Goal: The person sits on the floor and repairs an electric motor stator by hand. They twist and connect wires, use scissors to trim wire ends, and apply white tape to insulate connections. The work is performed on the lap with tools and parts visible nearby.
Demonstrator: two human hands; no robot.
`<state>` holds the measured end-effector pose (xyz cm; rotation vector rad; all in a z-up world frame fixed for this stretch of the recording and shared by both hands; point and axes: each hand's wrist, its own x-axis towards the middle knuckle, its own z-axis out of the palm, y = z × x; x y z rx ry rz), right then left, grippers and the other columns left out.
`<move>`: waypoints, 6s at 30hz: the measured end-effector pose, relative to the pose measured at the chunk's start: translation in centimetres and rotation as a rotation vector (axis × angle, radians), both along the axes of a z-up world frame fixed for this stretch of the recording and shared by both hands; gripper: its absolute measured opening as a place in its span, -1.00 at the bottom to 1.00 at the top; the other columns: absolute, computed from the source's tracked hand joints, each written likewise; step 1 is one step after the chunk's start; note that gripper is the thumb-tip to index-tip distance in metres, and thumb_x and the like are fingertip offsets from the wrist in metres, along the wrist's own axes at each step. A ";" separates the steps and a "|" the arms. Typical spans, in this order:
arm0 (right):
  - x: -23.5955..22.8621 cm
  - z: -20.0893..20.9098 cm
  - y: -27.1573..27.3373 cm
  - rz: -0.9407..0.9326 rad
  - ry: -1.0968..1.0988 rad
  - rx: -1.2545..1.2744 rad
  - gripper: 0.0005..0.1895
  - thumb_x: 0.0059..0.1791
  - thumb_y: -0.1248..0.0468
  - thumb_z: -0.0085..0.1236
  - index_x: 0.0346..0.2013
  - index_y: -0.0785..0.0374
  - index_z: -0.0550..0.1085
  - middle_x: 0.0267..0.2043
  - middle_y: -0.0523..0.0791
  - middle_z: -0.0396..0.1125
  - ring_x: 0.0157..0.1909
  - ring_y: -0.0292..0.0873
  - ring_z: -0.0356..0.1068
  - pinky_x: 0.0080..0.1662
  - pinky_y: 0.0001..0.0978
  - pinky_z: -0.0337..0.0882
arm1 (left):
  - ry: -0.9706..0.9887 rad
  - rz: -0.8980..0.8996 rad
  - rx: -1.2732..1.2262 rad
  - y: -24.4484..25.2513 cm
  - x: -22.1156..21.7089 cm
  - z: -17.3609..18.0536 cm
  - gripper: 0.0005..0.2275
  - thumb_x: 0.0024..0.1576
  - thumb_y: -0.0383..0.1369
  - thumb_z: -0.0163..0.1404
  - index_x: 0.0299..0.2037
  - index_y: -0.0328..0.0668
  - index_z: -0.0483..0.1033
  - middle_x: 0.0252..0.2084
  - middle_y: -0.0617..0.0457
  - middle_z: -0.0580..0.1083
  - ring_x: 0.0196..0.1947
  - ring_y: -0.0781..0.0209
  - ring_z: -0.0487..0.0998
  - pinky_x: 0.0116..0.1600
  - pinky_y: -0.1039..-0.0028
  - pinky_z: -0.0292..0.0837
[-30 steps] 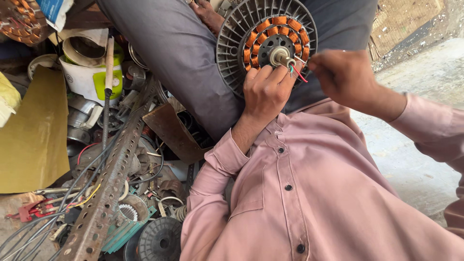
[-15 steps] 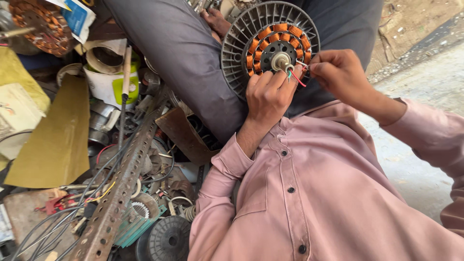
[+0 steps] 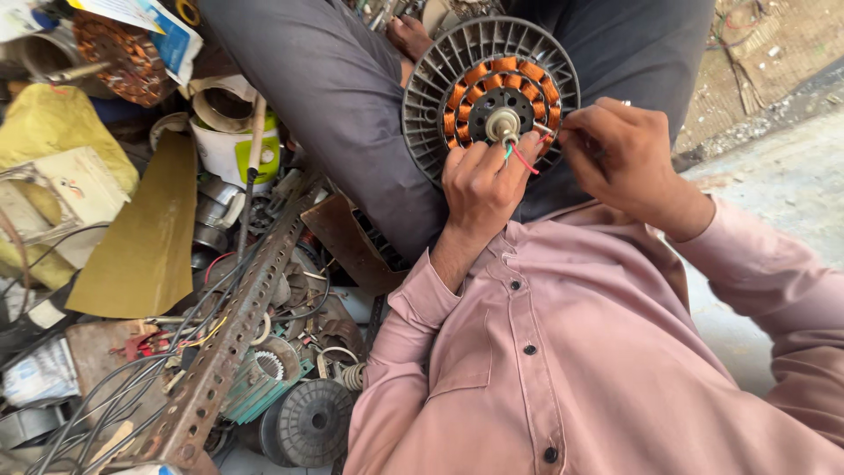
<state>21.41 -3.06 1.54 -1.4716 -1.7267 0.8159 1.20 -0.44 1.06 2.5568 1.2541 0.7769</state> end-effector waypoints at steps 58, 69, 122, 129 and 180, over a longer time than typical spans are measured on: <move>1.4 -3.0 1.1 0.109 0.686 -0.285 -0.78 0.00 0.58 0.04 -0.11 0.40 0.54 -0.09 -0.13 0.34 -0.22 -0.39 0.37 -0.18 -0.64 0.40 | -0.025 0.001 -0.049 0.2 -0.4 0.5 -0.80 0.18 -0.29 0.24 -0.04 -0.10 0.64 -0.48 0.21 0.36 -0.50 0.25 0.33 -0.34 0.35 0.15; 1.9 -3.3 3.2 0.245 0.316 -0.058 -0.83 -0.01 0.45 0.35 -0.13 0.27 0.61 -0.32 -0.11 0.36 -0.30 -0.21 0.39 -0.22 -0.43 0.37 | 0.058 0.008 -0.103 -0.2 -0.2 0.7 -0.92 0.26 -0.36 0.17 -0.12 -0.14 0.60 -0.46 0.20 0.38 -0.48 0.27 0.36 -0.31 0.34 0.13; 1.3 -4.2 2.4 0.161 0.354 0.174 -0.83 -0.01 0.52 0.35 -0.15 0.32 0.60 -0.18 -0.08 0.36 -0.28 -0.23 0.38 -0.20 -0.46 0.37 | 0.146 0.043 0.227 -1.1 0.6 1.2 -0.85 0.24 -0.32 0.17 -0.04 -0.11 0.65 0.00 0.20 0.56 -0.40 0.32 0.40 -0.13 0.33 0.16; 0.6 -2.9 2.9 0.167 0.368 0.120 -0.87 0.01 0.51 0.31 -0.18 0.31 0.57 -0.20 -0.09 0.31 -0.30 -0.27 0.30 -0.22 -0.46 0.30 | 0.203 0.046 0.233 -1.6 0.8 1.0 -0.85 0.24 -0.33 0.16 -0.06 -0.17 0.64 -0.08 0.18 0.57 -0.37 0.30 0.44 -0.12 0.32 0.19; 0.0 -4.0 1.1 0.066 0.499 -0.107 -0.81 -0.04 0.47 0.46 -0.25 0.38 0.55 -0.27 -0.16 0.41 -0.25 -0.38 0.38 -0.19 -0.56 0.38 | -0.076 0.008 0.084 -1.4 -1.1 -0.8 -0.85 0.23 -0.37 0.12 -0.03 -0.08 0.64 -0.08 0.30 0.53 -0.17 0.35 0.47 0.04 0.29 0.21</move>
